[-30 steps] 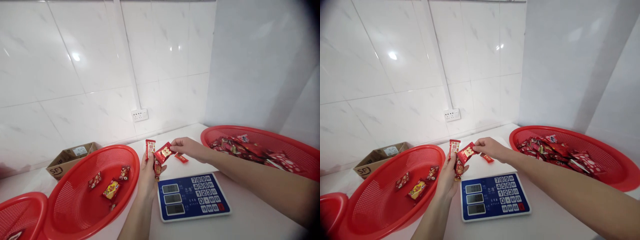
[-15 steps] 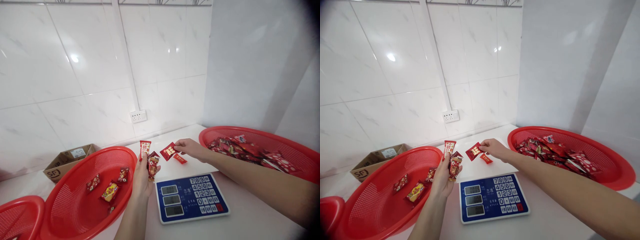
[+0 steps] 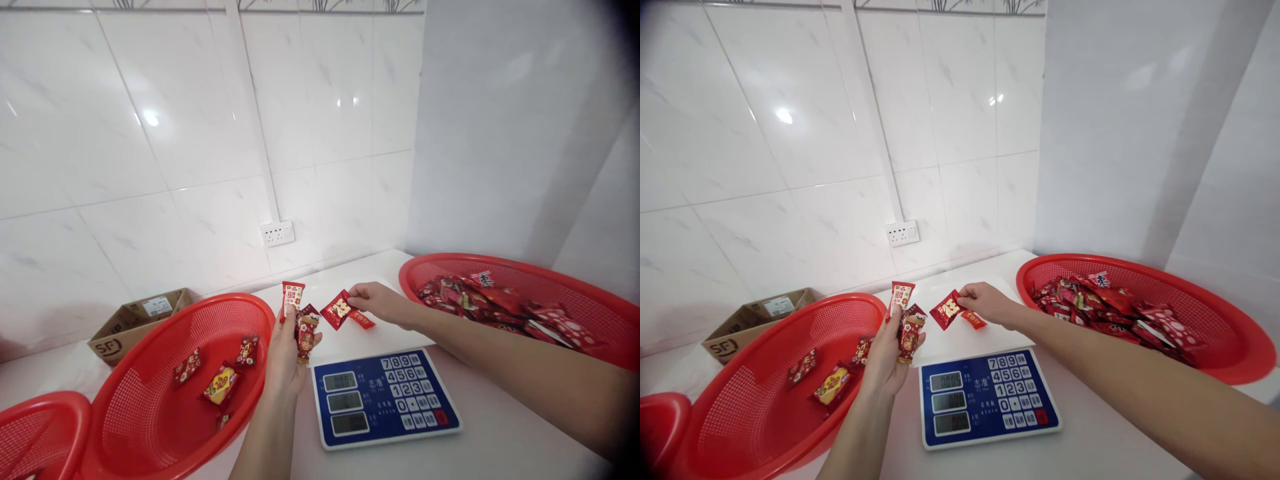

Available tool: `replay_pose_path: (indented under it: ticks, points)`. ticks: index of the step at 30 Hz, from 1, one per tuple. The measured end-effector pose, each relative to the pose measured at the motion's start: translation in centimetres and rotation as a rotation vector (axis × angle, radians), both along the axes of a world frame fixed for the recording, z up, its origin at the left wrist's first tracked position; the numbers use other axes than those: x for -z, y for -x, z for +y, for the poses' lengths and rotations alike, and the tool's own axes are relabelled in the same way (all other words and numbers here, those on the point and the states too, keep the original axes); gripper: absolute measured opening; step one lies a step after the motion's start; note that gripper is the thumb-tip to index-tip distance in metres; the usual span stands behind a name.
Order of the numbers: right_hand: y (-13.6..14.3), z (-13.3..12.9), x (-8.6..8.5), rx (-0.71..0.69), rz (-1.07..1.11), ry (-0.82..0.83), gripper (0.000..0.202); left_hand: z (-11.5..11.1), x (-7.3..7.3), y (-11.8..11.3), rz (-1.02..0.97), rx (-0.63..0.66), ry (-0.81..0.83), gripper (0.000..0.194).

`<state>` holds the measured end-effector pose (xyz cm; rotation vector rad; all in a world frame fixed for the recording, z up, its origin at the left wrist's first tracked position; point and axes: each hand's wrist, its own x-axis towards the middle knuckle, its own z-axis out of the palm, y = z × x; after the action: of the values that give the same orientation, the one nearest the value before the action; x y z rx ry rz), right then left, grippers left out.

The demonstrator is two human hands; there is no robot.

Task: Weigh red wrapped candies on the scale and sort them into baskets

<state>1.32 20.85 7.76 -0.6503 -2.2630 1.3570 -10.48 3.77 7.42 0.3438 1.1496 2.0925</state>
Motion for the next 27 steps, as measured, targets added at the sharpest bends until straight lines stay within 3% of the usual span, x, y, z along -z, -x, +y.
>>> replay_pose_path:
  ticks: [16,27]
  points:
    - [-0.3,-0.6,0.0,0.020,0.087,0.052,0.009,-0.1,-0.1,-0.1,0.058,0.051,0.026,0.021]
    - [-0.8,-2.8,-0.7,-0.053,0.346,0.219,0.016,-0.4,-0.1,-0.5,0.000,0.231,0.086,0.025]
